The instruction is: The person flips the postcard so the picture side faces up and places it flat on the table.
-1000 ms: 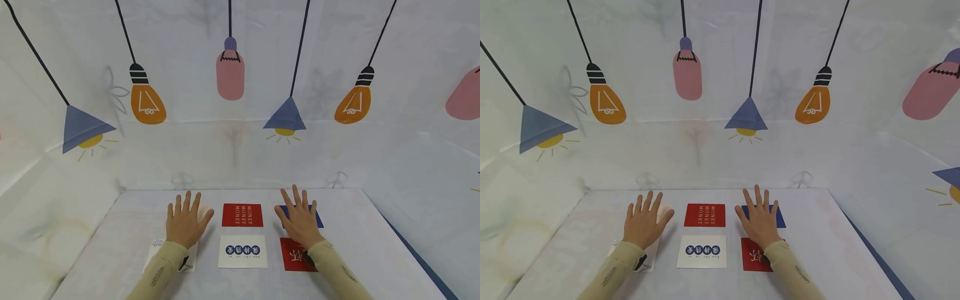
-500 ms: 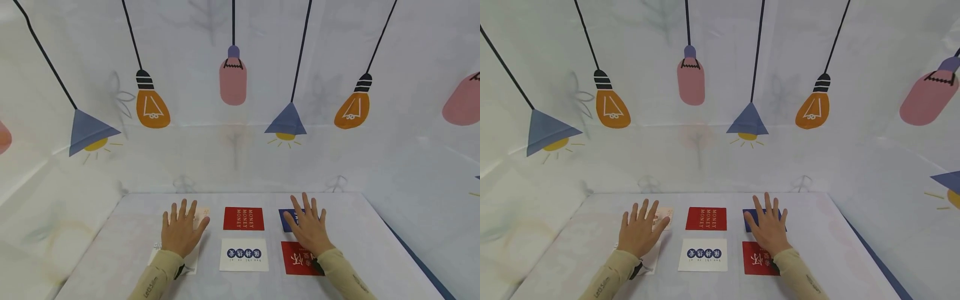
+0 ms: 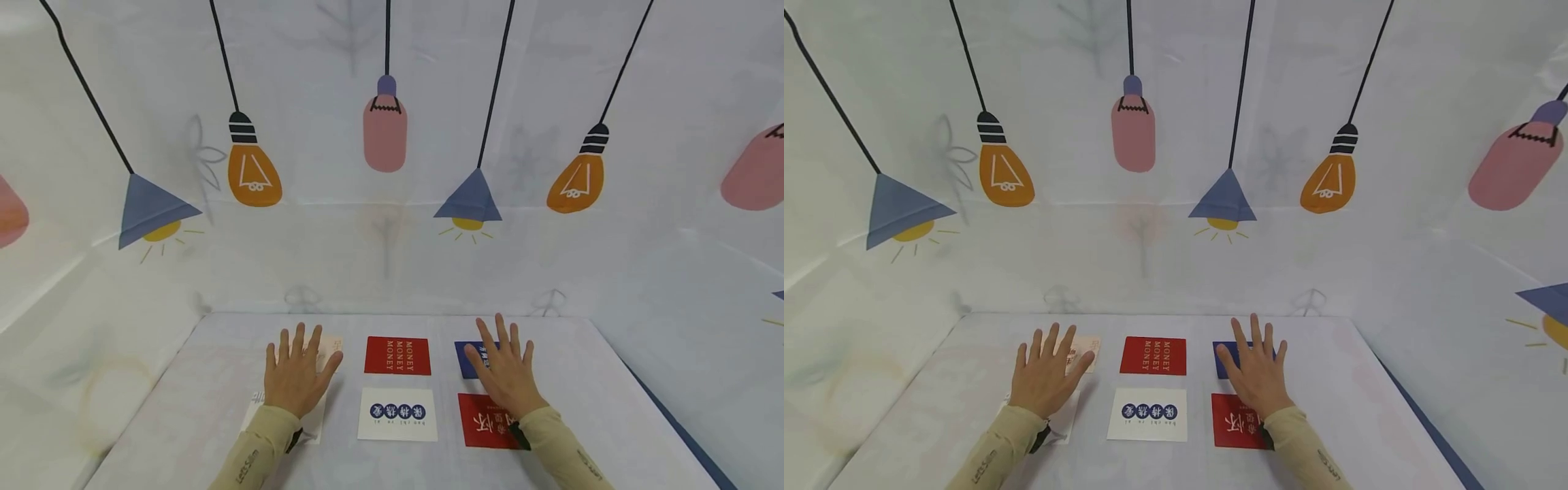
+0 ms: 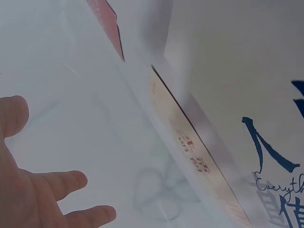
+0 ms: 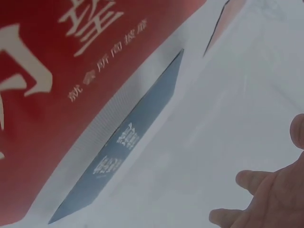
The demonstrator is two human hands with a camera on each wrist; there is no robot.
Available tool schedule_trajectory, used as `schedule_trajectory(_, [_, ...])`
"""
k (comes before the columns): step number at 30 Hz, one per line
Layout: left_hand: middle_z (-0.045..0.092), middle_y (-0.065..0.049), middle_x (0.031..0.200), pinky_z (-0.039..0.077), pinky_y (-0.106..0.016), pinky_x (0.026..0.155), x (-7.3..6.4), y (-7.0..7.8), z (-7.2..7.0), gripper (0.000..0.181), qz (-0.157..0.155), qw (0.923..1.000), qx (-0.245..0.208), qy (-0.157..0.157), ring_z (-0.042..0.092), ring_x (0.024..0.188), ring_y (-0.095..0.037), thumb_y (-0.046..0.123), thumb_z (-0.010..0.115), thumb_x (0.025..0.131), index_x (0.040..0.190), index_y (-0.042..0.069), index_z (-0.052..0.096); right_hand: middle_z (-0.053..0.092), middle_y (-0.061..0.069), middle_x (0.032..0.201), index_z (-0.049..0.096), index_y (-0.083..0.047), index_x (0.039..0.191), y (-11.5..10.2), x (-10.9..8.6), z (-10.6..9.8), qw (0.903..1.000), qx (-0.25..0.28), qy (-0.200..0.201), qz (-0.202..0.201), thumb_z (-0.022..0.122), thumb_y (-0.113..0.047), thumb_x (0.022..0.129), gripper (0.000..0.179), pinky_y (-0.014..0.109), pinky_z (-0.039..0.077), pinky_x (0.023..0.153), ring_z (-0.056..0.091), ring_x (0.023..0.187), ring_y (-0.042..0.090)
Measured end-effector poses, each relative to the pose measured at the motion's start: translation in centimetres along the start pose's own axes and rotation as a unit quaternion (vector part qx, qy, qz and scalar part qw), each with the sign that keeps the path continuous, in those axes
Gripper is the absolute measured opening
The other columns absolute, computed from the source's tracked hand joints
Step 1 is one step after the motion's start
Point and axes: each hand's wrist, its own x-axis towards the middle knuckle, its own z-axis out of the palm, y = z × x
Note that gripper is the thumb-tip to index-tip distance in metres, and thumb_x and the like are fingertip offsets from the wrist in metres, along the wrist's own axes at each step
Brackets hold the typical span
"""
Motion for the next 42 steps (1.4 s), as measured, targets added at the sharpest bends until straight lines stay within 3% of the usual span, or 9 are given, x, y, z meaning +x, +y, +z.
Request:
schedule_trajectory(5, [0.036, -0.024, 0.158, 0.015, -0.068, 0.114, 0.0, 0.0, 0.0, 0.079, -0.002, 1.0000, -0.007, 0.006, 0.026, 0.145, -0.052, 0.066, 0.046, 0.097, 0.154, 0.012, 0.044, 0.005, 0.023, 0.167, 0.024, -0.017, 0.162, 0.1, 0.2, -0.3, 1.0000, 0.004, 0.003, -0.002, 0.039, -0.060, 0.104, 0.074, 0.076, -0.005, 0.109, -0.001, 0.149, 0.053])
schedule_trajectory(19, [0.033, -0.024, 0.159, 0.013, -0.069, 0.115, -0.1, 0.0, 0.4, 0.081, -0.011, 0.9995, -0.015, -0.027, 0.023, 0.146, -0.052, 0.068, 0.044, 0.097, 0.156, 0.013, 0.040, 0.008, 0.025, 0.166, 0.025, -0.016, 0.162, 0.7, 0.0, 0.1, 0.9999, -0.009, -0.008, 0.001, 0.038, -0.061, 0.103, 0.075, 0.077, -0.002, 0.108, 0.003, 0.149, 0.055])
schedule_trajectory(25, [0.035, -0.024, 0.159, 0.014, -0.068, 0.115, 0.3, 0.1, 0.6, 0.082, -0.006, 0.9998, -0.008, -0.015, 0.024, 0.146, -0.052, 0.069, 0.045, 0.097, 0.156, 0.012, 0.041, 0.007, 0.025, 0.166, 0.026, -0.015, 0.162, 0.8, 0.3, 0.0, 0.9999, -0.008, -0.006, 0.002, 0.039, -0.061, 0.103, 0.075, 0.077, -0.002, 0.108, 0.002, 0.148, 0.056])
schedule_trajectory(36, [0.033, -0.024, 0.159, 0.012, -0.067, 0.116, 0.2, 0.4, 0.5, 0.082, -0.012, 0.9995, -0.004, -0.030, 0.023, 0.146, -0.051, 0.068, 0.045, 0.097, 0.156, 0.012, 0.040, 0.005, 0.025, 0.166, 0.025, -0.015, 0.162, 1.0, 0.0, 0.1, 0.9999, -0.006, -0.015, 0.007, 0.041, -0.058, 0.104, 0.074, 0.077, -0.004, 0.108, 0.001, 0.148, 0.055])
schedule_trajectory(42, [0.036, -0.024, 0.158, 0.014, -0.067, 0.115, 0.3, 0.4, 0.6, 0.081, -0.003, 0.9998, -0.009, -0.016, 0.026, 0.146, -0.051, 0.069, 0.045, 0.097, 0.155, 0.012, 0.042, 0.005, 0.026, 0.166, 0.024, -0.015, 0.162, 1.3, 0.0, 0.1, 0.9998, -0.004, -0.016, 0.011, 0.040, -0.060, 0.104, 0.075, 0.077, -0.005, 0.108, 0.000, 0.148, 0.056])
